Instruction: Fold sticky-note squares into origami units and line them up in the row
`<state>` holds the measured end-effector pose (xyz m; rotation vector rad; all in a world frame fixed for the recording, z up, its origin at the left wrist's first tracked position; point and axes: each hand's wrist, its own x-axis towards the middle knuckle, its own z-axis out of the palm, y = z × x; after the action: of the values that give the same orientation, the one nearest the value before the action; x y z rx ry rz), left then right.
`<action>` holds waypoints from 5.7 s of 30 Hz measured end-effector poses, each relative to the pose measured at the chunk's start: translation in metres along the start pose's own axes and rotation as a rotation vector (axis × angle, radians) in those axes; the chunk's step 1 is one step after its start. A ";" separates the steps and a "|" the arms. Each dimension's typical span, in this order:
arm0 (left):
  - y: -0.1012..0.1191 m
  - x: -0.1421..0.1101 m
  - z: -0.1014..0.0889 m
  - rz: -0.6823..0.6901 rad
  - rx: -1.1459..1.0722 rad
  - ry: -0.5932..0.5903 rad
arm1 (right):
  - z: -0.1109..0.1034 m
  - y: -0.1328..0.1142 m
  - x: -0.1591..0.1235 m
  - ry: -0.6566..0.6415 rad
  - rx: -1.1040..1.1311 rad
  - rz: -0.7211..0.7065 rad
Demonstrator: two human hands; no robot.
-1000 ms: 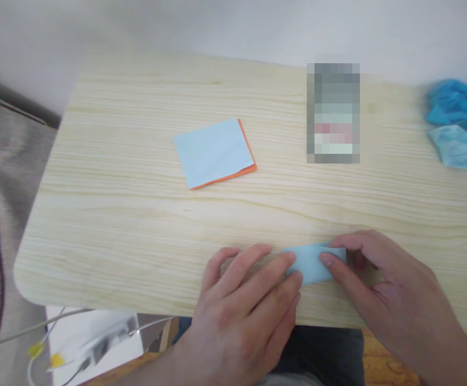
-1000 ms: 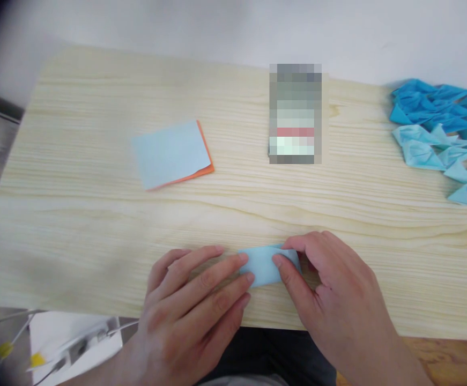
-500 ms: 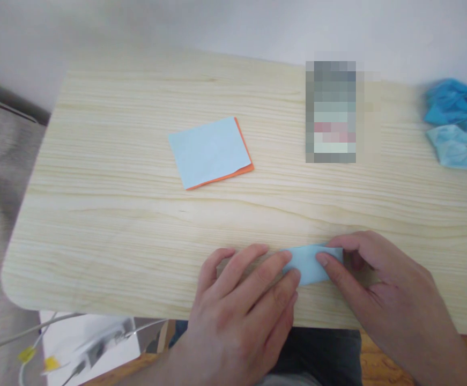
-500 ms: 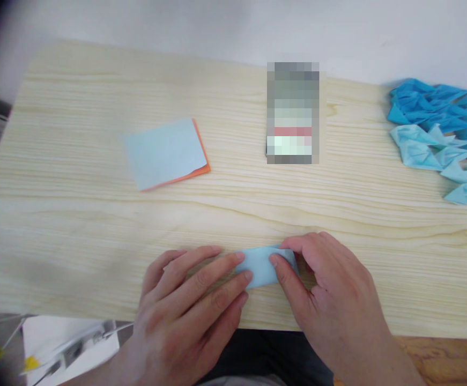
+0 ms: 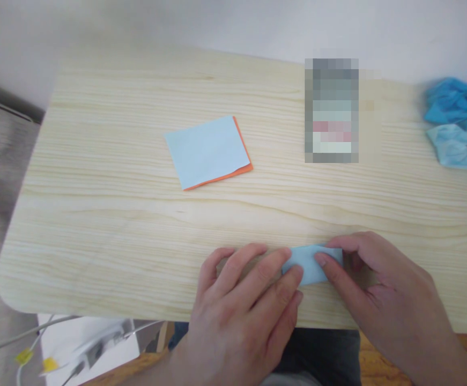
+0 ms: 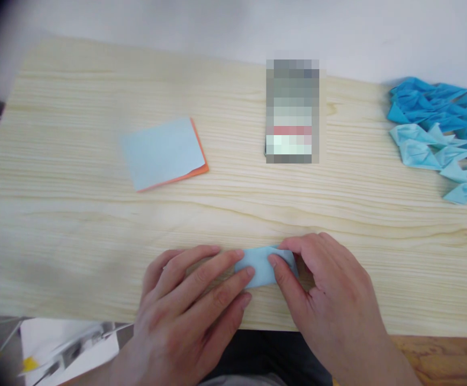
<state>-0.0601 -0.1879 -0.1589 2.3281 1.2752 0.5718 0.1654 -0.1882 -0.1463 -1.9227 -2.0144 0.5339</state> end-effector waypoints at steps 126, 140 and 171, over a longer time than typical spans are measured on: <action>0.014 -0.002 0.005 0.017 0.154 0.097 | 0.033 0.018 -0.054 0.442 -0.035 -0.037; 0.006 0.004 0.009 0.197 0.192 0.185 | 0.028 0.024 -0.048 0.431 0.039 -0.192; 0.023 0.034 0.007 -0.228 -0.964 0.176 | 0.004 -0.005 -0.044 -0.014 1.036 0.194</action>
<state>-0.0239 -0.1708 -0.1466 1.3431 0.9835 1.0381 0.1618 -0.2328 -0.1459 -1.4085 -1.1263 1.3070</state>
